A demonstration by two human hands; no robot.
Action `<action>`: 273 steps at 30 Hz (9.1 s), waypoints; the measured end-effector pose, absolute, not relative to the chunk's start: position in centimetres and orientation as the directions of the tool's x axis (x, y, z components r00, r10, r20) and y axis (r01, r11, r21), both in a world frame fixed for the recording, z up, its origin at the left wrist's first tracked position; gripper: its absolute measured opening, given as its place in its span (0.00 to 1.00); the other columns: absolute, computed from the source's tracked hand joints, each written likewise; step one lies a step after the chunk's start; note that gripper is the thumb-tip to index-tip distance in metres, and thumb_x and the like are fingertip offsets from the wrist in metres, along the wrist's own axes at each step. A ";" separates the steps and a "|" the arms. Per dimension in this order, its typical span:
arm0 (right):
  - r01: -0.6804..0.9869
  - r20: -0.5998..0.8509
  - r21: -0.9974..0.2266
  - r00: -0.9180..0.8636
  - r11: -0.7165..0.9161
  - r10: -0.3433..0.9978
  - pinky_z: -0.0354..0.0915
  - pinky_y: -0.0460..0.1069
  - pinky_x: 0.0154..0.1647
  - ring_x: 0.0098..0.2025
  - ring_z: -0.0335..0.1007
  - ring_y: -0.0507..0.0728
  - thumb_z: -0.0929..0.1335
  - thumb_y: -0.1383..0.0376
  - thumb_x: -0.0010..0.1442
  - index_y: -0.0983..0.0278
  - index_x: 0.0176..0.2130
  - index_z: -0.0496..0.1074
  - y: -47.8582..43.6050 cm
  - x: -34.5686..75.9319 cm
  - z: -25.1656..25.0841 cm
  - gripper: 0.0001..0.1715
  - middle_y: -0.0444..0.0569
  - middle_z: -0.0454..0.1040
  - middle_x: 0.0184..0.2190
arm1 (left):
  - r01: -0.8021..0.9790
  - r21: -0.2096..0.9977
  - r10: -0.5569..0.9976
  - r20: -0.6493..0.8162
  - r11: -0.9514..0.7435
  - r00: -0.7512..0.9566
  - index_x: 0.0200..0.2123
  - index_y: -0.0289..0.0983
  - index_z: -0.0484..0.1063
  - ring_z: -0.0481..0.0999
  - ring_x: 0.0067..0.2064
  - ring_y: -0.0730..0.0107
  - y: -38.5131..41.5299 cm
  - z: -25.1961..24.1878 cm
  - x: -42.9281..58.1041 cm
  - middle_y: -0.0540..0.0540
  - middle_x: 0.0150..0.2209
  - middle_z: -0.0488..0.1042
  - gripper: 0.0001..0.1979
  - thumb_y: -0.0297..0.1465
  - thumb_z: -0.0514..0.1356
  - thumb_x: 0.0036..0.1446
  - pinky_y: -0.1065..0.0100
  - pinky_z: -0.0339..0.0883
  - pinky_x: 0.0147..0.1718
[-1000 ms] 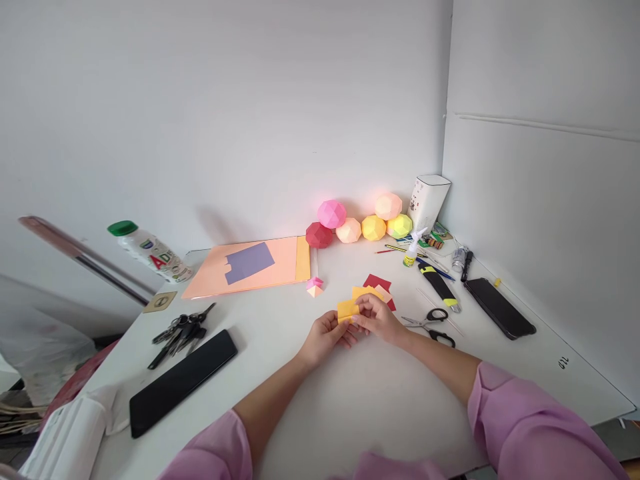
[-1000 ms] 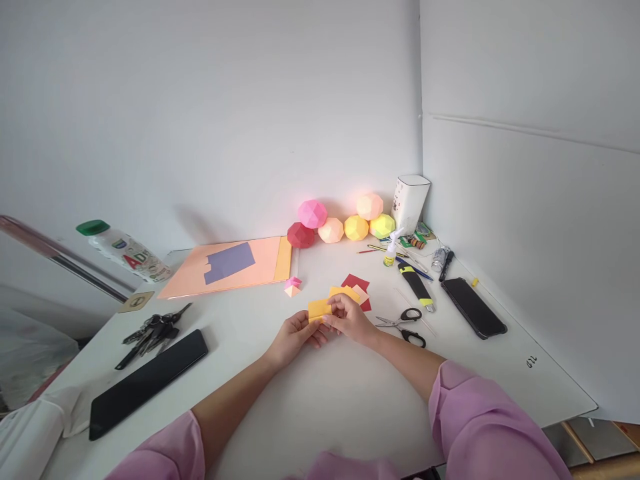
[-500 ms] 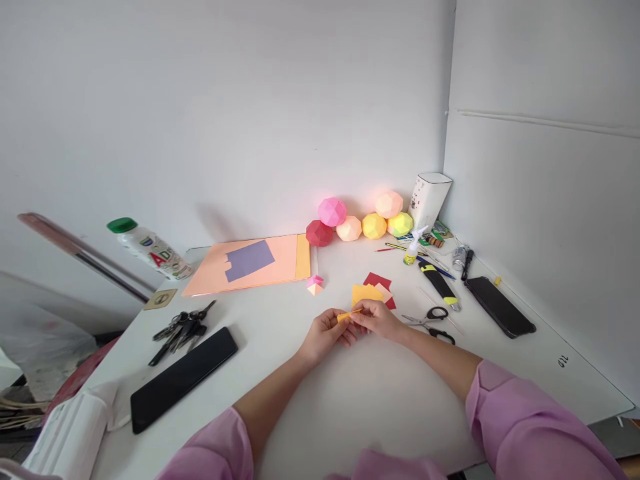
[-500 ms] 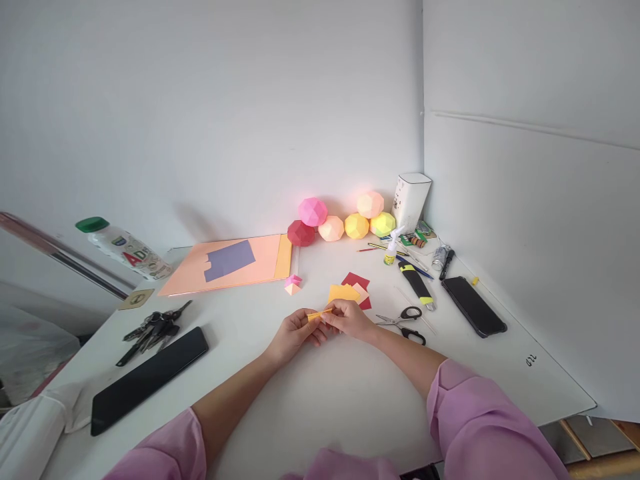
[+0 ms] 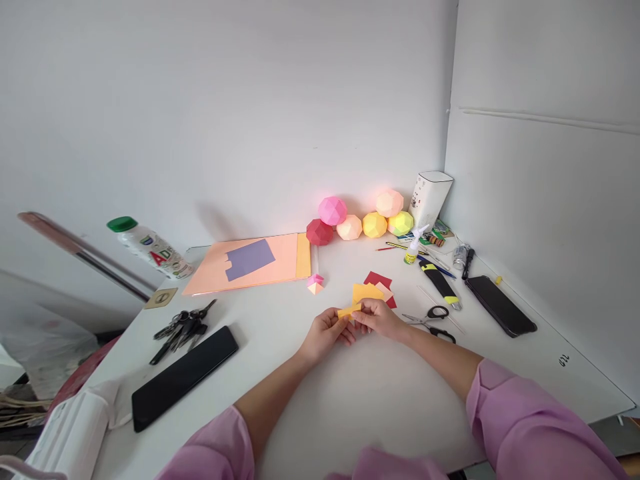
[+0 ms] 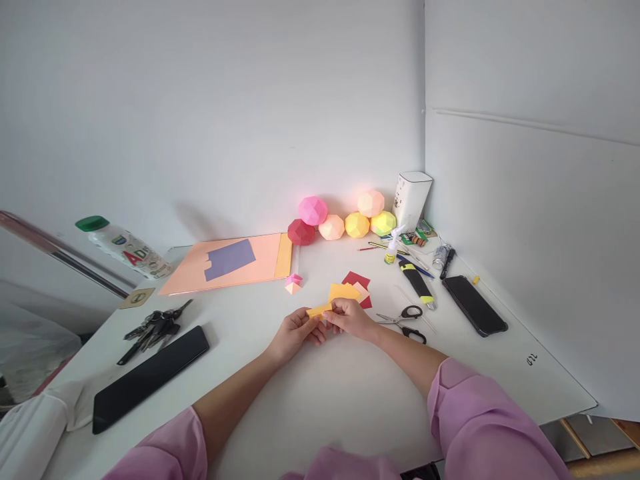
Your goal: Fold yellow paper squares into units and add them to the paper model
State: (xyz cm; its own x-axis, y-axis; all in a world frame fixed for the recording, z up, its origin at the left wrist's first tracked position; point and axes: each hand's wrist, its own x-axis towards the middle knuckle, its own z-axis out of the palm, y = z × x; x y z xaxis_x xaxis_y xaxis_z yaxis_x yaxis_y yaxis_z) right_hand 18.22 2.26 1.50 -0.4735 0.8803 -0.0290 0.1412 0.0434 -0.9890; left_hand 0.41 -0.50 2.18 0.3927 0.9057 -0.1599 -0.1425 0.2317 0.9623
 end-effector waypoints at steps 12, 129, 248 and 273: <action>0.146 -0.033 -0.988 -0.498 0.046 0.867 0.60 0.43 0.21 0.21 0.65 0.48 0.66 0.55 0.57 0.66 0.28 0.65 2.2 18.4 1.7 0.16 0.44 0.72 0.22 | -0.105 0.968 0.896 -0.167 0.229 0.411 0.31 0.35 0.64 0.75 0.25 0.70 -0.5 2.2 0.3 0.47 0.27 0.75 0.15 0.42 0.59 0.53 0.68 0.69 0.25; 0.174 0.046 -0.968 -0.582 0.179 0.812 0.58 0.44 0.25 0.24 0.61 0.49 0.64 0.59 0.57 0.67 0.23 0.66 2.1 18.7 1.3 0.16 0.43 0.65 0.21 | -0.205 0.944 0.885 -0.146 0.258 0.442 0.29 0.38 0.56 0.73 0.21 0.71 -0.5 2.0 0.3 0.48 0.23 0.74 0.12 0.38 0.56 0.54 0.71 0.63 0.20; 0.136 0.290 -0.904 -0.499 0.404 0.817 0.60 0.44 0.24 0.26 0.60 0.49 0.72 0.58 0.50 0.64 0.38 0.72 1.9 18.4 0.8 0.17 0.45 0.67 0.29 | -0.240 0.936 0.913 -0.154 0.257 0.377 0.35 0.34 0.63 0.71 0.18 0.73 -0.1 1.4 0.0 0.50 0.22 0.72 0.17 0.45 0.54 0.56 0.72 0.66 0.17; 0.018 0.129 -0.988 -0.474 0.156 0.871 0.60 0.44 0.23 0.23 0.63 0.48 0.70 0.61 0.52 0.66 0.26 0.69 2.1 18.4 1.3 0.11 0.43 0.66 0.26 | -0.105 0.967 0.897 -0.171 0.232 0.407 0.36 0.35 0.64 0.72 0.19 0.73 -0.4 2.1 0.3 0.50 0.24 0.72 0.17 0.44 0.54 0.56 0.71 0.65 0.19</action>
State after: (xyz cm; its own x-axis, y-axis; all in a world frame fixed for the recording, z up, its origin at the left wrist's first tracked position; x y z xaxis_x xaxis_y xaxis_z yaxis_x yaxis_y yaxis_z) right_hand 18.42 2.10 1.26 -0.4735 0.8713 0.1288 0.0183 0.1560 -0.9876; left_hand 0.27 -0.43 2.08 0.4073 0.8971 -0.1714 -0.1051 0.2325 0.9669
